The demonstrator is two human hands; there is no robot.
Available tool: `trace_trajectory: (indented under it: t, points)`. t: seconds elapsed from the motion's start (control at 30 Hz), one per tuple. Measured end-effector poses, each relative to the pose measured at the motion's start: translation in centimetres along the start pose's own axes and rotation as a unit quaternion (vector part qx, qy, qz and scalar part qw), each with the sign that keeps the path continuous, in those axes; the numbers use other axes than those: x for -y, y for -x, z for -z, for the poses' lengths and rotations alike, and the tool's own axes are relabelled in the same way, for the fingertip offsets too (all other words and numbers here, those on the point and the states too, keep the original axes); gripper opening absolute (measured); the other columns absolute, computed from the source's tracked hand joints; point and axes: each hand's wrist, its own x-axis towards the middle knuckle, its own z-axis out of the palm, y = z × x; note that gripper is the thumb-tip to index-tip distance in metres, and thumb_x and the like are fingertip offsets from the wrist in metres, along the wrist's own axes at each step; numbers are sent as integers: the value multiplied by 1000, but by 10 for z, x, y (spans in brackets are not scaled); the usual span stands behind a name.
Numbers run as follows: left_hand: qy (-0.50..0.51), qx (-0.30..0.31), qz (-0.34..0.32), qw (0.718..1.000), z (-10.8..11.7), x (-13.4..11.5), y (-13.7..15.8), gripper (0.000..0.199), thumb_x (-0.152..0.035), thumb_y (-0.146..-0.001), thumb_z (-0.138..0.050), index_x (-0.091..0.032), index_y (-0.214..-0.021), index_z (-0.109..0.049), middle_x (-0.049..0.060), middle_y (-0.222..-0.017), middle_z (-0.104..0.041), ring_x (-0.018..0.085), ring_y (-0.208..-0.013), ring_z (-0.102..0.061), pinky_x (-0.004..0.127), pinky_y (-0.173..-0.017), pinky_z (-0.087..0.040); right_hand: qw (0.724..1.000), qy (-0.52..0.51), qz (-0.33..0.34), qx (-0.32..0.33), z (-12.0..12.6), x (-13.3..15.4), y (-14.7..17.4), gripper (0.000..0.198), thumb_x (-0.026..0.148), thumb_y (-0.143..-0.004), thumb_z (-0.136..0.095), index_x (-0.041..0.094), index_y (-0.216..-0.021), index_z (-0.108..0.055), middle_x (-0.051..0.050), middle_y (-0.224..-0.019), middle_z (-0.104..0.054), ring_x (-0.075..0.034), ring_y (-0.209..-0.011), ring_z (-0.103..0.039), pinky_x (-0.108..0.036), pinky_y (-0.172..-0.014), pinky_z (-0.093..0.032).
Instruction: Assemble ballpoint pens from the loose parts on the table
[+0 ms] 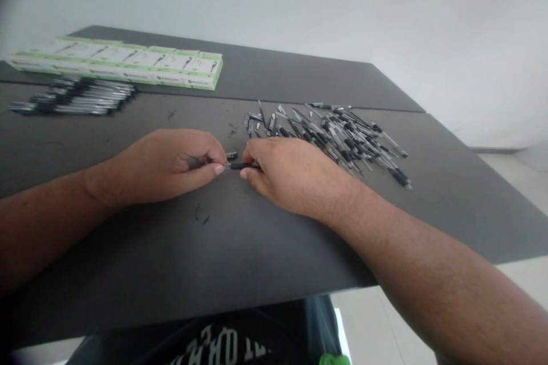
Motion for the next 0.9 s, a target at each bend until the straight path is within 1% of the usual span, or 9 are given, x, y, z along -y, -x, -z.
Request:
trace_trajectory:
  t: [0.07,0.13,0.2,0.33,0.4,0.57,0.73,0.8,0.9]
  points:
    - [-1,2,-7,1000,0,0,0,26,-42,-103,-56,-26,-98,-77,4,-90,-83,23,-84,-75,36,-78,-50,1000,5,-4,-3,0,-1,0,19,31,-110,-75,22,-125,-85,-8,-114,-92,-28,-102,-83,-37,-87,-54]
    - [-3,8,-11,1000,0,0,0,26,-42,-102,-56,-26,-98,-77,4,-91,-82,24,-85,-75,36,-79,-50,1000,22,-3,13,0,-1,1,17,31,-113,-71,22,-117,-86,-9,-112,-92,-28,-101,-82,-37,-86,-53]
    - [-6,12,-9,1000,0,0,0,26,-41,-102,-55,-27,-99,-77,4,-92,-82,24,-87,-75,36,-80,-50,999,29,2,29,1,-1,1,24,31,-117,-64,22,-114,-86,-10,-114,-92,-30,-105,-83,-39,-90,-54]
    - [1,9,-6,1000,0,0,0,26,-41,-102,-55,-26,-98,-75,3,-90,-81,23,-84,-73,37,-78,-47,1000,2,1,6,1,-1,1,22,30,-113,-70,21,-126,-85,-9,-118,-92,-29,-106,-83,-38,-90,-55]
    - [6,10,-8,1000,0,0,0,26,-41,-102,-55,-26,-98,-75,3,-90,-81,23,-84,-73,37,-78,-47,1000,4,-8,5,1,0,0,21,31,-111,-73,21,-126,-85,-8,-115,-92,-29,-102,-83,-38,-87,-54]
    - [1,16,-9,1000,0,0,-1,25,-41,-102,-55,-27,-99,-76,4,-91,-81,24,-85,-74,37,-78,-48,999,24,-5,41,2,2,0,31,32,-120,-58,20,-117,-87,-11,-117,-91,-32,-110,-83,-41,-94,-56]
    - [0,12,-8,1000,-1,1,-1,26,-42,-102,-55,-26,-99,-76,4,-91,-81,23,-85,-73,36,-79,-49,1000,19,-10,18,2,3,-1,21,31,-112,-75,22,-127,-86,-8,-117,-92,-29,-107,-83,-37,-91,-56]
    - [-1,15,-11,1000,-1,1,-1,27,-41,-102,-55,-26,-99,-77,4,-92,-81,23,-86,-73,36,-79,-48,999,35,-16,36,2,3,-1,21,32,-115,-70,21,-121,-87,-9,-114,-91,-30,-105,-83,-38,-89,-55]
    - [-4,16,-10,1000,-2,2,-1,28,-42,-102,-55,-25,-100,-77,4,-93,-81,23,-87,-73,35,-81,-48,998,34,-12,55,2,3,-1,32,33,-121,-58,20,-120,-87,-12,-119,-91,-32,-112,-84,-40,-94,-55]
